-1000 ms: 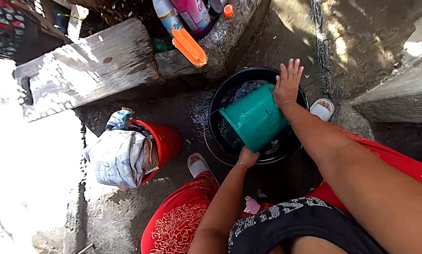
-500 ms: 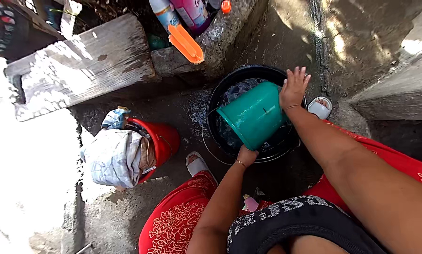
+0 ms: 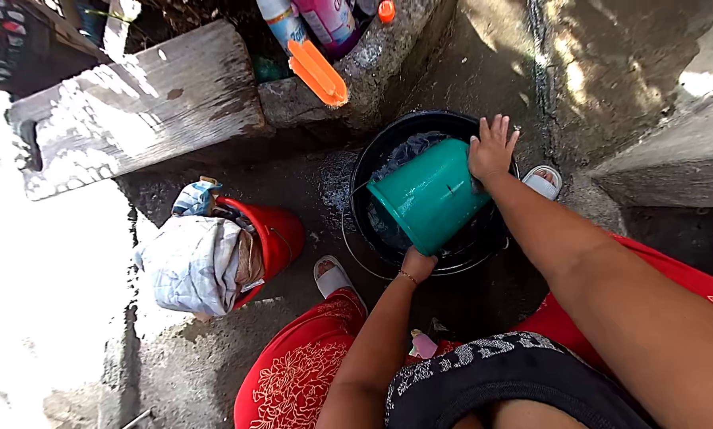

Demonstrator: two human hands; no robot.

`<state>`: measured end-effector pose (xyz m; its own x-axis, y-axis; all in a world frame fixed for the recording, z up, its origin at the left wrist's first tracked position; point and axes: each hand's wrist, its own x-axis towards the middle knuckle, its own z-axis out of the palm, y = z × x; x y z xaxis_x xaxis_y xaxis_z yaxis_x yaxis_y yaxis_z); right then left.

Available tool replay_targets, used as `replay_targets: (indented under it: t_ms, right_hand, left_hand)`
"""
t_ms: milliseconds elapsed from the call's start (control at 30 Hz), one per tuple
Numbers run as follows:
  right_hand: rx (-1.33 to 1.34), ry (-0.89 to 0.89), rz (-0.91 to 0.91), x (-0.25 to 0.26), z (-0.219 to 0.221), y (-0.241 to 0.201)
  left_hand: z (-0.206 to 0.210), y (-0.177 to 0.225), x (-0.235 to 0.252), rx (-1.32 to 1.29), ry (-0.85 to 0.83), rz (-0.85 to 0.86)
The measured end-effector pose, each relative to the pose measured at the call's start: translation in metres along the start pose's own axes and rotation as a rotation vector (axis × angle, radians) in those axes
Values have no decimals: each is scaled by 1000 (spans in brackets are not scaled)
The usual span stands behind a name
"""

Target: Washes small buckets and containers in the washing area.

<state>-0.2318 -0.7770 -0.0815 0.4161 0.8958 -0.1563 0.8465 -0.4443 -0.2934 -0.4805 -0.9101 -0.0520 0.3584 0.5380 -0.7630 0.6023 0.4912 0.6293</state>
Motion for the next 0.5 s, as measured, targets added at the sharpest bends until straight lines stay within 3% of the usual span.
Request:
replay_targets:
  t_ms: [67, 167, 233, 367, 500]
  right_hand:
    - [10, 47, -71, -21, 3, -27]
    - [43, 47, -391, -87, 23, -94]
    - [64, -8, -480, -115, 35, -126]
    - [-52, -334, -353, -66, 31, -160]
    - [-155, -412, -335, -38, 43, -181]
  left_hand:
    - [2, 0, -1, -21, 6, 8]
    - [0, -2, 0, -19, 16, 73]
    - [1, -8, 2, -12, 31, 122]
    - [4, -8, 1, 33, 19, 117]
    - [0, -13, 4, 25, 0, 136]
